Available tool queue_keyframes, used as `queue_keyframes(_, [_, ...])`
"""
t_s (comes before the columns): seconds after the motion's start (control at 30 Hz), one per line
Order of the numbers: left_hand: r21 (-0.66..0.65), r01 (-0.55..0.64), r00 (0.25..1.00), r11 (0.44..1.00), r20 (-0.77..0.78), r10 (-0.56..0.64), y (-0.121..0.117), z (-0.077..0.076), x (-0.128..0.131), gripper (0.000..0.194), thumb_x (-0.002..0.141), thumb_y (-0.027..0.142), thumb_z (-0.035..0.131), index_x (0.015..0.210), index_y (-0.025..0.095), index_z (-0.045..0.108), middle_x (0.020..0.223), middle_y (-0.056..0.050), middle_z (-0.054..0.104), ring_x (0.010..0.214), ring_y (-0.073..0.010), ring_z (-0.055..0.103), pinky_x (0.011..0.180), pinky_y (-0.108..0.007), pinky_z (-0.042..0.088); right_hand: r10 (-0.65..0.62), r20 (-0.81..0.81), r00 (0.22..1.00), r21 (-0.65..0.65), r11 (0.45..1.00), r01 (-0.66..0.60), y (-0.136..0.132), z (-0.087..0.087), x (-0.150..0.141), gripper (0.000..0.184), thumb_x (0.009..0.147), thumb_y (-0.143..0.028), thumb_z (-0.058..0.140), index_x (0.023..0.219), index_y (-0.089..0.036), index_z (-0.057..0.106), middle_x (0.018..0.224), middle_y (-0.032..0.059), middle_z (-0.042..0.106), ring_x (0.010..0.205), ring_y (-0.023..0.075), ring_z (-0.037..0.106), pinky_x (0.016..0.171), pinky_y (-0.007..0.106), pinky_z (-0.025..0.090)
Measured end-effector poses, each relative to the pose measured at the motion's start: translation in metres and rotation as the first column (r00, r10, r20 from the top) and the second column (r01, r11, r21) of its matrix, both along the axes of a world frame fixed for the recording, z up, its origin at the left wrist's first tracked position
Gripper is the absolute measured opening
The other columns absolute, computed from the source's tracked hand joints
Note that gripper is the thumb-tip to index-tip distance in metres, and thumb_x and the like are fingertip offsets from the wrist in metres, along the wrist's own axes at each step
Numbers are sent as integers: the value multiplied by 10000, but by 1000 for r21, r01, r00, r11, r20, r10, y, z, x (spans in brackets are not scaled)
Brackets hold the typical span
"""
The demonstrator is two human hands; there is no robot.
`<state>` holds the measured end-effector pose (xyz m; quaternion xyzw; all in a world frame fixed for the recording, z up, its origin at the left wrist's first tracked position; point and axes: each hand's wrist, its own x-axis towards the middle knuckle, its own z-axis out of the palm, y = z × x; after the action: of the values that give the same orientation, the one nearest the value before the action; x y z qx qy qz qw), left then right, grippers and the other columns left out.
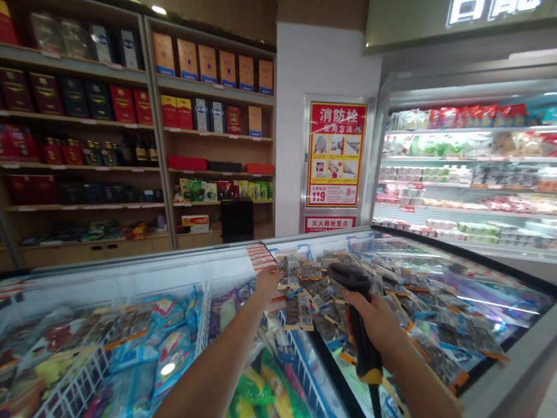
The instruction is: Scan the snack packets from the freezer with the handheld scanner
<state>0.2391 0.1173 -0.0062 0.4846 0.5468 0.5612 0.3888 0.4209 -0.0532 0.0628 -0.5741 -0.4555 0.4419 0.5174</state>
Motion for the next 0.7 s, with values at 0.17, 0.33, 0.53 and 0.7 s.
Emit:
queue_keyframes(0.17, [-11, -87, 948, 996, 306, 86, -22, 5, -79, 135, 646, 254, 598, 739, 170, 548, 650, -14, 602, 590, -128, 565, 561, -252, 453, 151, -104, 983, 9, 989, -151, 12, -10, -45, 321, 700, -408, 545, 500, -158, 523, 371, -7, 497, 313, 96, 426, 328, 217, 334])
queue_keyframes(0.33, [-30, -202, 874, 979, 445, 194, -40, -4, -135, 199, 664, 271, 603, 810, 178, 507, 697, -6, 590, 584, -99, 559, 554, -234, 468, 322, -106, 941, -21, 945, -326, 15, -24, -98, 315, 708, -403, 526, 512, -157, 500, 362, -19, 479, 301, 82, 416, 319, 197, 319])
queue_keyframes(0.53, [-25, -178, 863, 984, 477, 168, -42, -15, -154, 285, 648, 323, 632, 886, 196, 542, 902, -45, 617, 714, -121, 587, 606, -233, 478, 403, -83, 911, -120, 904, -411, 23, -42, -129, 295, 696, -413, 502, 538, -164, 492, 370, -15, 487, 297, 91, 418, 308, 203, 313])
queue_keyframes(0.7, [-41, -145, 851, 989, 504, 146, -38, -16, -154, 315, 662, 297, 619, 951, 203, 536, 905, -37, 616, 733, -127, 580, 606, -233, 472, 420, -126, 899, -162, 885, -437, 21, -45, -134, 302, 675, -444, 505, 560, -165, 507, 365, -15, 489, 284, 90, 415, 305, 200, 309])
